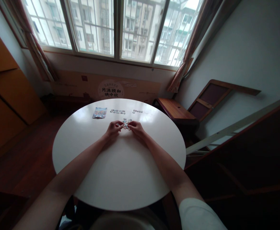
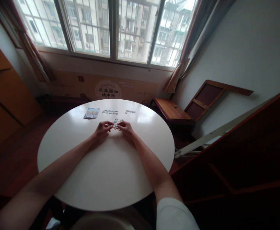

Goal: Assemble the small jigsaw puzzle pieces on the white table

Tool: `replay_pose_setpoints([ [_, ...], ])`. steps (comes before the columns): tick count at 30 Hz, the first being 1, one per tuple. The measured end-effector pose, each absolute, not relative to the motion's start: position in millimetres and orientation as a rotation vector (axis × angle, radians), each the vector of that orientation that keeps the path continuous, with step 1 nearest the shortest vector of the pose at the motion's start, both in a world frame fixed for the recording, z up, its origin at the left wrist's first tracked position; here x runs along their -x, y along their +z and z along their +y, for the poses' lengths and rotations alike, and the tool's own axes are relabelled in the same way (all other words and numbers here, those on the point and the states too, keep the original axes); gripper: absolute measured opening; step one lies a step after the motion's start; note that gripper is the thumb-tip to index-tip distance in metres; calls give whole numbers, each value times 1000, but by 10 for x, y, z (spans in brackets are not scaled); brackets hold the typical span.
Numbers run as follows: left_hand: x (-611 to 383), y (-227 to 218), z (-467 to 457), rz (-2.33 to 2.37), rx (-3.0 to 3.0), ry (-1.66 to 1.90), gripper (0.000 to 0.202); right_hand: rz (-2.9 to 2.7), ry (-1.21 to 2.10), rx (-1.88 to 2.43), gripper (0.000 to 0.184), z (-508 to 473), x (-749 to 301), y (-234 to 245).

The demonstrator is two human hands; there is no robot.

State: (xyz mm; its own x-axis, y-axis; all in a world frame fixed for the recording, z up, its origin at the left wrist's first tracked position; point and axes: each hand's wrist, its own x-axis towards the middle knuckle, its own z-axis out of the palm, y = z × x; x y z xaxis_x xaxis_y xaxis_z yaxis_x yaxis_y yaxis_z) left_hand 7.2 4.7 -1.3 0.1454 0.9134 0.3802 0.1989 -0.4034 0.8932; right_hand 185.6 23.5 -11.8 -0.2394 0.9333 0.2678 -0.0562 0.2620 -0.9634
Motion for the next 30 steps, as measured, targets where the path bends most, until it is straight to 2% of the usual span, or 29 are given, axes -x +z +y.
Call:
replay_pose_setpoints([
  [30,-68,-13,46,1072,-1736,1295,33,-1506,1167,895,32,245,-1862,-120],
])
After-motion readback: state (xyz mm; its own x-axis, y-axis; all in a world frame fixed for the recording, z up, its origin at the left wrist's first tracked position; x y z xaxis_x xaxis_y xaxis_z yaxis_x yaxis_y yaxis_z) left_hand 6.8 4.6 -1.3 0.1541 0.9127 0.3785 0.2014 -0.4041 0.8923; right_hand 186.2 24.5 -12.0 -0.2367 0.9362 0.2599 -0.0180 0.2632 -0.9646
